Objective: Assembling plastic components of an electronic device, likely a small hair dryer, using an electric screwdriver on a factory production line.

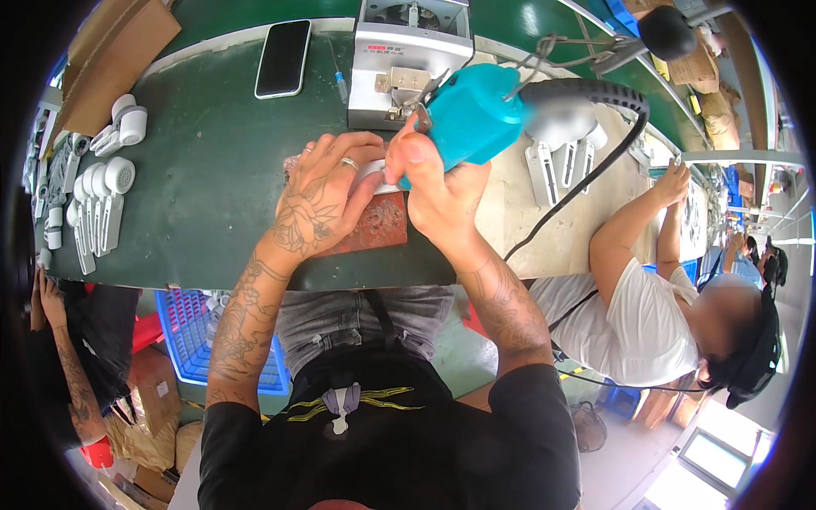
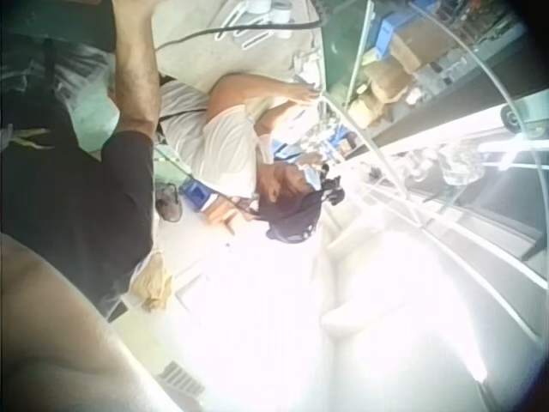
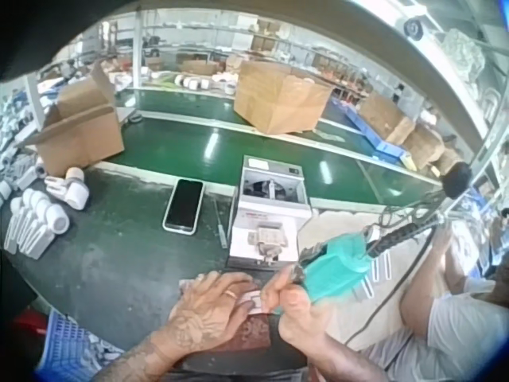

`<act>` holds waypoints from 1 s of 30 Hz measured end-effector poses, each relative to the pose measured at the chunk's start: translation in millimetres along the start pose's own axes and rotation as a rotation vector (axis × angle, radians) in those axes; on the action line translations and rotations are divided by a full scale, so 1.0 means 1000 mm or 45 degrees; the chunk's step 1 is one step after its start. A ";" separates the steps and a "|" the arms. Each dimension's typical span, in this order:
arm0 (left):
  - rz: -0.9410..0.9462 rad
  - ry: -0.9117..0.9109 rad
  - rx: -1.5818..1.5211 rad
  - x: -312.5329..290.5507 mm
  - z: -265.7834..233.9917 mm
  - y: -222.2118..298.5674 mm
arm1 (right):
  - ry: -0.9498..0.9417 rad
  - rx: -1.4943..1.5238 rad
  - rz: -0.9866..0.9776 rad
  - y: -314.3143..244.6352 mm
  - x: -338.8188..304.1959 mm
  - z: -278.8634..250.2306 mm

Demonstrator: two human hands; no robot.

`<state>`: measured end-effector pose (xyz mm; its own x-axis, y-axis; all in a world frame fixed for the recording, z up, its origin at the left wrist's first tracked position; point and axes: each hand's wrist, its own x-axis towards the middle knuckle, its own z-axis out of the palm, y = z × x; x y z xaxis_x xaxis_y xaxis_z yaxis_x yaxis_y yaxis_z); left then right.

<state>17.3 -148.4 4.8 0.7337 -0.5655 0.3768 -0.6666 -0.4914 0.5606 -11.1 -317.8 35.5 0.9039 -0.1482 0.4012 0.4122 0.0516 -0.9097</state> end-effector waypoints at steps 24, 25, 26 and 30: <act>-0.502 0.817 0.918 -0.100 -0.137 -0.090 | 0.435 -0.033 0.003 -0.052 -0.095 -0.051; -0.503 0.821 0.716 -0.076 -0.125 -0.056 | 0.415 0.059 0.036 -0.051 -0.097 -0.050; -0.440 0.741 0.334 -0.051 -0.104 -0.031 | 0.368 0.089 0.029 -0.053 -0.097 -0.053; -0.154 0.011 -0.522 0.050 0.022 0.069 | 0.390 0.131 0.120 -0.065 -0.110 -0.071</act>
<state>4.9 -225.5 45.9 0.8056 -0.5135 0.2956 -0.4696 -0.2490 0.8471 -145.9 -375.0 43.0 0.8687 -0.4270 0.2509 0.3520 0.1761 -0.9193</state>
